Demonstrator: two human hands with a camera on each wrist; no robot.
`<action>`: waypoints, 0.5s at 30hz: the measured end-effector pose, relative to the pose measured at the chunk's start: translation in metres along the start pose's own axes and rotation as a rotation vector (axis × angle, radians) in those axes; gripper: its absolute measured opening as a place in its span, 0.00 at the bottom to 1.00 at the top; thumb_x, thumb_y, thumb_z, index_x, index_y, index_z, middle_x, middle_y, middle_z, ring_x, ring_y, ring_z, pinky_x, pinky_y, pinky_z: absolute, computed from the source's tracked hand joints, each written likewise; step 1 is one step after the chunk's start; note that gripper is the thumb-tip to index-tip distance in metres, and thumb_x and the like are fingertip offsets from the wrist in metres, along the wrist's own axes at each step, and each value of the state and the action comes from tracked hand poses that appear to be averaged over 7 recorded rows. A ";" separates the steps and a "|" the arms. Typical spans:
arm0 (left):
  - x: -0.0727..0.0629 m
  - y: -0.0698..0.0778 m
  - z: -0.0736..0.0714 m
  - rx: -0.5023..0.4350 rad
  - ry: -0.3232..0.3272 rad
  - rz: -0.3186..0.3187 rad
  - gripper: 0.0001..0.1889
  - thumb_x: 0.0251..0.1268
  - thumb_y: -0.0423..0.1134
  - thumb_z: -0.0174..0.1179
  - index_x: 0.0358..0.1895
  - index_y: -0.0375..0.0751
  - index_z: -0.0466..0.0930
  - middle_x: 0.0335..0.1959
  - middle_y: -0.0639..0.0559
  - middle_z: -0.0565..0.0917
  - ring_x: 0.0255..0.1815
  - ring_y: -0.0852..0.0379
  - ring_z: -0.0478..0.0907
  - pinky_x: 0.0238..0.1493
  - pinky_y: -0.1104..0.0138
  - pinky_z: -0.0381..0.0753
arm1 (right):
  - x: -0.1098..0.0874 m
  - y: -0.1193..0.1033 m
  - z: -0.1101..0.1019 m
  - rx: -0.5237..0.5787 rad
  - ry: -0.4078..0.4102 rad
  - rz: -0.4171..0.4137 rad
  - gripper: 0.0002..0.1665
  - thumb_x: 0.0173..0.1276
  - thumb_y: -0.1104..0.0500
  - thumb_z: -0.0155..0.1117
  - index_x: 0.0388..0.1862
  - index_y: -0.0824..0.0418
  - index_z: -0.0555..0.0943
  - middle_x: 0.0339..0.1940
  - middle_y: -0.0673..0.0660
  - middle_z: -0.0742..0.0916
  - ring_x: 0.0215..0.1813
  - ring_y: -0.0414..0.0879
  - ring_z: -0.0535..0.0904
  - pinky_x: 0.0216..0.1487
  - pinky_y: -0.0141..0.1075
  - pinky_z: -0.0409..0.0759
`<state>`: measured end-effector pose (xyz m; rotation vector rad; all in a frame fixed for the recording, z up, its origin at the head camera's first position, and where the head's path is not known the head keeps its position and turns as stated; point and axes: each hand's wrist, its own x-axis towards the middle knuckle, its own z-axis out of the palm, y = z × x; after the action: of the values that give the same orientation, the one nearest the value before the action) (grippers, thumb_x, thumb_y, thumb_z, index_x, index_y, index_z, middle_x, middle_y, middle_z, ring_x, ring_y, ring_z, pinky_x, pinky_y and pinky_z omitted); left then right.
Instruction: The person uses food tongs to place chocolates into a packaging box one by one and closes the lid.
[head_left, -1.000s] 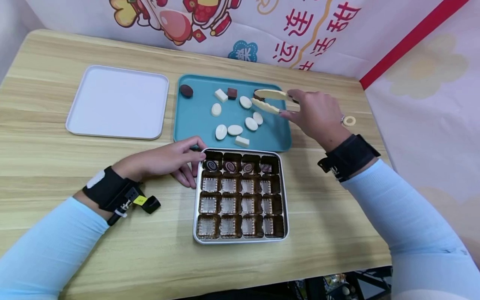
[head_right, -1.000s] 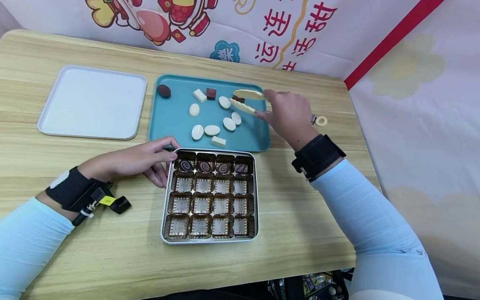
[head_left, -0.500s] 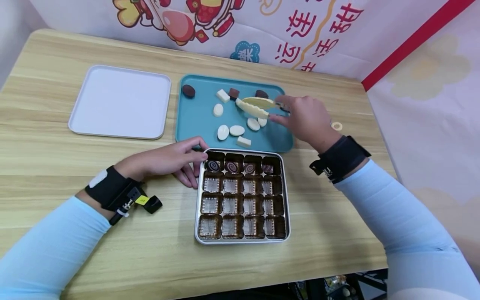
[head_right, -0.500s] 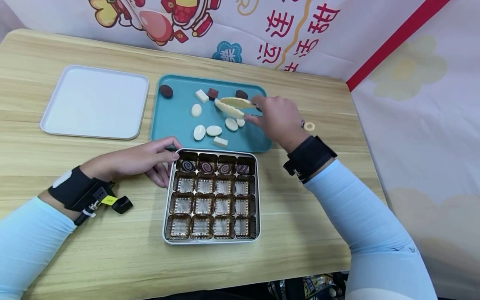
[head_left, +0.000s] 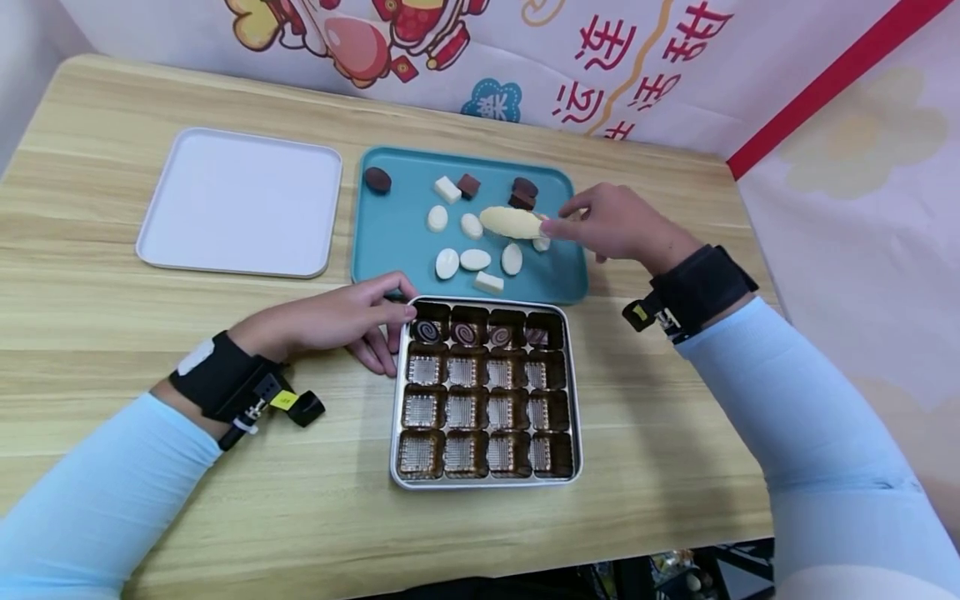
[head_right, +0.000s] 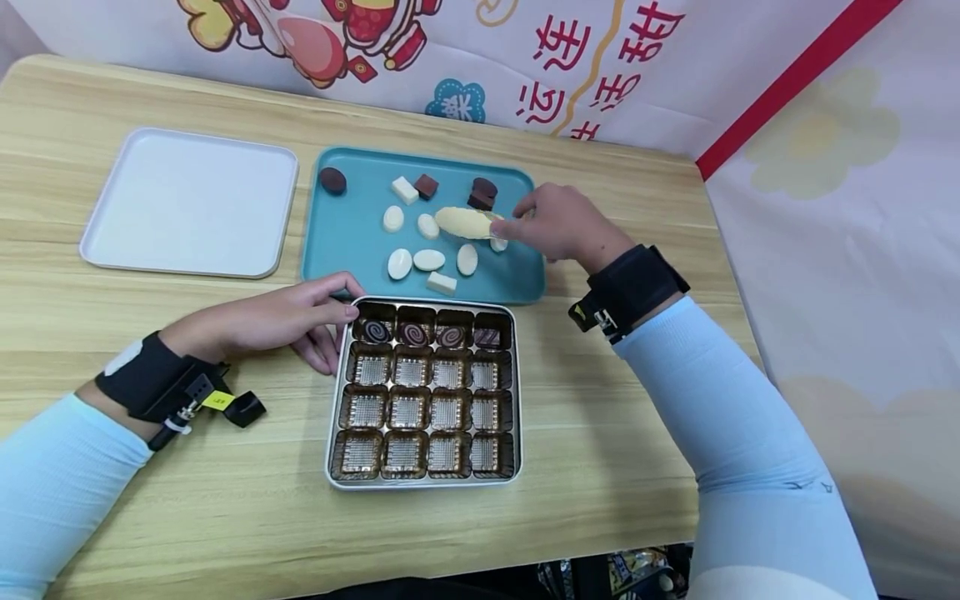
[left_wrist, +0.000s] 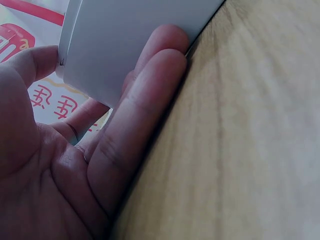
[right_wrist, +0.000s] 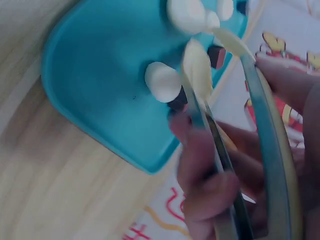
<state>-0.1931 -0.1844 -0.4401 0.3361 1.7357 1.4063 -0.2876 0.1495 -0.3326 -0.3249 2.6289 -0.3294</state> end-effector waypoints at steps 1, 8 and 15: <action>0.000 0.000 0.000 -0.001 0.001 -0.001 0.19 0.81 0.53 0.45 0.63 0.47 0.60 0.42 0.35 0.78 0.37 0.38 0.88 0.40 0.49 0.91 | -0.002 -0.003 0.001 -0.036 0.041 -0.021 0.42 0.69 0.30 0.57 0.67 0.60 0.77 0.51 0.62 0.87 0.35 0.53 0.84 0.40 0.43 0.84; -0.002 0.000 0.000 -0.003 0.005 -0.001 0.18 0.81 0.52 0.45 0.63 0.47 0.60 0.42 0.35 0.77 0.37 0.38 0.88 0.40 0.49 0.91 | -0.015 -0.027 0.012 -0.255 0.201 -0.095 0.43 0.69 0.31 0.59 0.69 0.60 0.75 0.37 0.60 0.89 0.37 0.52 0.84 0.41 0.46 0.85; -0.001 0.000 0.001 -0.010 0.002 0.001 0.19 0.81 0.52 0.46 0.63 0.47 0.60 0.42 0.35 0.78 0.37 0.38 0.88 0.40 0.49 0.91 | -0.020 -0.031 0.021 -0.433 0.275 -0.119 0.40 0.68 0.32 0.61 0.66 0.59 0.77 0.20 0.55 0.78 0.22 0.50 0.74 0.17 0.37 0.70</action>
<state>-0.1919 -0.1849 -0.4393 0.3304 1.7300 1.4159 -0.2557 0.1225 -0.3333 -0.6167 2.9460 0.1783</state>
